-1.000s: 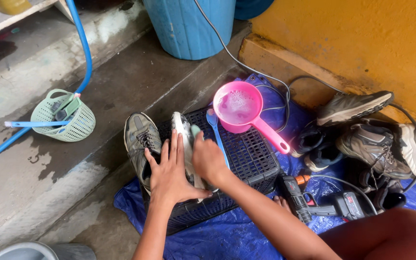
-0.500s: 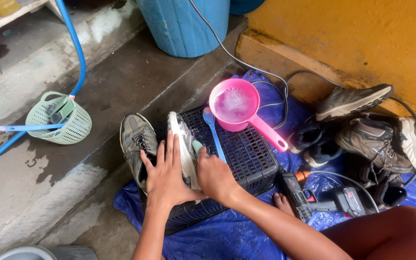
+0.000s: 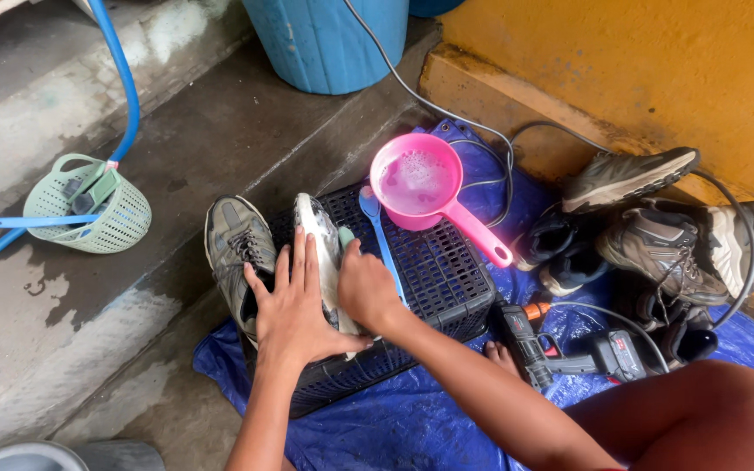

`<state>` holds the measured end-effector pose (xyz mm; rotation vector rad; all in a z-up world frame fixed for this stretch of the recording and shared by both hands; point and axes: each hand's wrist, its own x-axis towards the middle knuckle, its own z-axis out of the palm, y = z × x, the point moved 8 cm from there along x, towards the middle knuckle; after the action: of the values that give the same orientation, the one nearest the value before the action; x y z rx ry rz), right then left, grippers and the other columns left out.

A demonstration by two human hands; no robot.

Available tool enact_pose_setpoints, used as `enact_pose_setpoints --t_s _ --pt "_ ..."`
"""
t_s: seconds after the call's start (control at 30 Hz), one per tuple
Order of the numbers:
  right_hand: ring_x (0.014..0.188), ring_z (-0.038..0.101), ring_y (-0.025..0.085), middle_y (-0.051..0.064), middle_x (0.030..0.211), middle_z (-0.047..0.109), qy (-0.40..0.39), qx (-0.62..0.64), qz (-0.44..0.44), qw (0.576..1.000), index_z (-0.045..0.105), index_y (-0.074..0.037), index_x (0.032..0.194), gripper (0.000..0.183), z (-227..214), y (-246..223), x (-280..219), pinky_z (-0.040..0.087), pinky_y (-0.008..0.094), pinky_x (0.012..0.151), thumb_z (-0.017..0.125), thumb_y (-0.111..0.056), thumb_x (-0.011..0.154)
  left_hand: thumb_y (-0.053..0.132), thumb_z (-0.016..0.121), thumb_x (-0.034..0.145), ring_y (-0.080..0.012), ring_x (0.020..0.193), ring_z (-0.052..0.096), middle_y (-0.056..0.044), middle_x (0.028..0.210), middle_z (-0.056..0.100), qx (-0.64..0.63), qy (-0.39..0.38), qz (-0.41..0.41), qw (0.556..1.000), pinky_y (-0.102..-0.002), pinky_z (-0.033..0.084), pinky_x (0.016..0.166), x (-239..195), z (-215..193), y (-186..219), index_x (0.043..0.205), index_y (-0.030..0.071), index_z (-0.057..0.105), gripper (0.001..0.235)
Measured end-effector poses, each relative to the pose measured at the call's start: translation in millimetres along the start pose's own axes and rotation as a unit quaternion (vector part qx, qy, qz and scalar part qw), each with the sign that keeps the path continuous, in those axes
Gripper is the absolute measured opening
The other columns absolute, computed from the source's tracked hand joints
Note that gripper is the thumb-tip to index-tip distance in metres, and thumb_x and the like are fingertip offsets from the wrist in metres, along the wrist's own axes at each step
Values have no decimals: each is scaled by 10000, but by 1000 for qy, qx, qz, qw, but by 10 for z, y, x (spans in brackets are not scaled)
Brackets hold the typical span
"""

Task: The person scrubs a pair of grey sneakers with a green brush and soapy water. They focus on cleaning the soles and sides of the shoes, which are placed on a black plastic crate.

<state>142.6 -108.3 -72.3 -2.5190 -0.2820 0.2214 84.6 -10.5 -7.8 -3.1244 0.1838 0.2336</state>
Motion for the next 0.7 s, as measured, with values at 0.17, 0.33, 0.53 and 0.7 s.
enact_pose_setpoints --t_s 0.17,0.33,0.53,0.7 --pt "922 778 580 363 993 721 -29 -35 -23 999 448 239 1505 666 -62 -106 -410 644 653 732 453 -54 906 768 876 411 -327 1654 237 -105 1899 9 2 20 -2 1000 -843 86 1240 -37 -28 6 1784 62 15 1768" --pt "916 771 594 380 996 715 4 0 -20 1000 429 228 1519 625 116 238 56 630 653 729 387 -73 973 880 849 413 -319 1676 194 -113 1897 -21 -4 -7 6 1000 -876 36 1236 38 -35 48 1778 46 9 1807" --pt "963 757 614 408 1061 688 -18 -20 -22 999 376 206 1590 590 -305 -319 -467 633 694 786 390 -104 1088 785 852 468 -311 1661 220 -112 1900 -4 12 8 -11 1000 -828 90 1254 -43 -69 -3 1780 55 6 1723" --pt "1057 702 686 431 1162 655 39 65 -32 997 326 158 1665 620 -492 -418 61 583 734 879 350 -145 1125 887 840 460 -304 1685 184 -104 1899 -42 -2 -31 -5 999 -863 40 1255 -21 -35 5 1779 60 -17 1777"
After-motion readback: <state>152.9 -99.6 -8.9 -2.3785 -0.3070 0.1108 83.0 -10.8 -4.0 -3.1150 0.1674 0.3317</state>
